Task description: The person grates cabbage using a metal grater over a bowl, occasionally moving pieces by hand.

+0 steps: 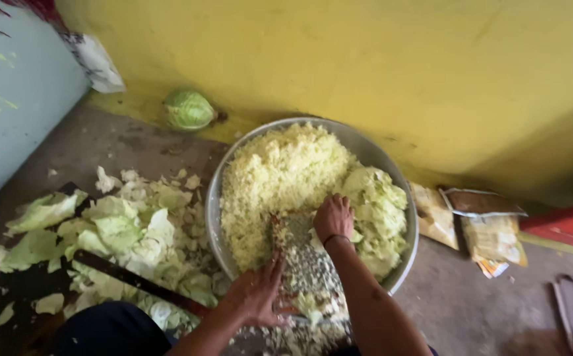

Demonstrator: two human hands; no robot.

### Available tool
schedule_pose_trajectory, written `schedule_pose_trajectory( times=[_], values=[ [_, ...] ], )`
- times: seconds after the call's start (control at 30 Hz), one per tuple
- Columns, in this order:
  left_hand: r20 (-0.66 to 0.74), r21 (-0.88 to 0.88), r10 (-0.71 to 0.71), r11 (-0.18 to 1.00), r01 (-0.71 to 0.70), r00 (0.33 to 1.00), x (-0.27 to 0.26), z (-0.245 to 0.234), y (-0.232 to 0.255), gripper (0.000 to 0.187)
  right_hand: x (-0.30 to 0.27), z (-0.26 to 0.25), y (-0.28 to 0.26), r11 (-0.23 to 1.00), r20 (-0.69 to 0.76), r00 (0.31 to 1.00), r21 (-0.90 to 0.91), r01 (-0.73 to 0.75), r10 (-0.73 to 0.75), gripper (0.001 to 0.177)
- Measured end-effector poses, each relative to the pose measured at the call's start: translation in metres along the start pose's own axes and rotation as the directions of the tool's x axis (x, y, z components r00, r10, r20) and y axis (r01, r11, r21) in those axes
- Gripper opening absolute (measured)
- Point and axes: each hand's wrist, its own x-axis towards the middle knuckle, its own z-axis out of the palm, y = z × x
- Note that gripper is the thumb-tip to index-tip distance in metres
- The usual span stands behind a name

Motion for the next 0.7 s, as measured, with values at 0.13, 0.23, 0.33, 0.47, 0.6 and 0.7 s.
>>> schedule_pose_trajectory(
  times=[0.13, 0.23, 0.33, 0.47, 0.6, 0.7],
  values=[
    [-0.037, 0.126, -0.006, 0.992, 0.011, 0.999, -0.009, 0.011, -0.003, 0.151, -0.068, -0.002, 0.025, 0.964, -0.345, 0.902, -0.141, 0.224, -0.26, 0.024],
    [0.093, 0.224, -0.034, 0.975, 0.012, 0.995, -0.009, 0.008, -0.001, 0.146, -0.101, -0.005, 0.031, 0.996, 0.025, 0.999, 0.074, 0.042, -0.044, 0.021],
    [0.102, 0.089, -0.021, 0.996, 0.012, 0.995, -0.004, 0.002, -0.005, 0.146, -0.051, 0.016, 0.022, 0.992, -0.143, 0.983, 0.034, 0.122, -0.116, 0.02],
    [-0.132, -0.064, 0.005, 0.998, -0.013, 0.991, -0.007, -0.015, 0.003, 0.149, 0.038, 0.062, 0.014, 0.994, -0.043, 0.998, -0.099, 0.039, -0.044, 0.023],
    [0.2, -0.155, -0.097, 0.979, 0.129, 0.975, -0.013, -0.033, 0.006, 0.153, 0.047, 0.083, 0.056, 0.984, 0.028, 0.983, -0.002, 0.179, -0.179, 0.027],
    [0.209, -0.002, -0.047, 0.999, 0.048, 0.977, -0.015, -0.023, 0.01, 0.149, 0.019, 0.054, 0.093, 0.965, 0.261, 0.929, 0.083, 0.249, -0.262, 0.034]
  ],
)
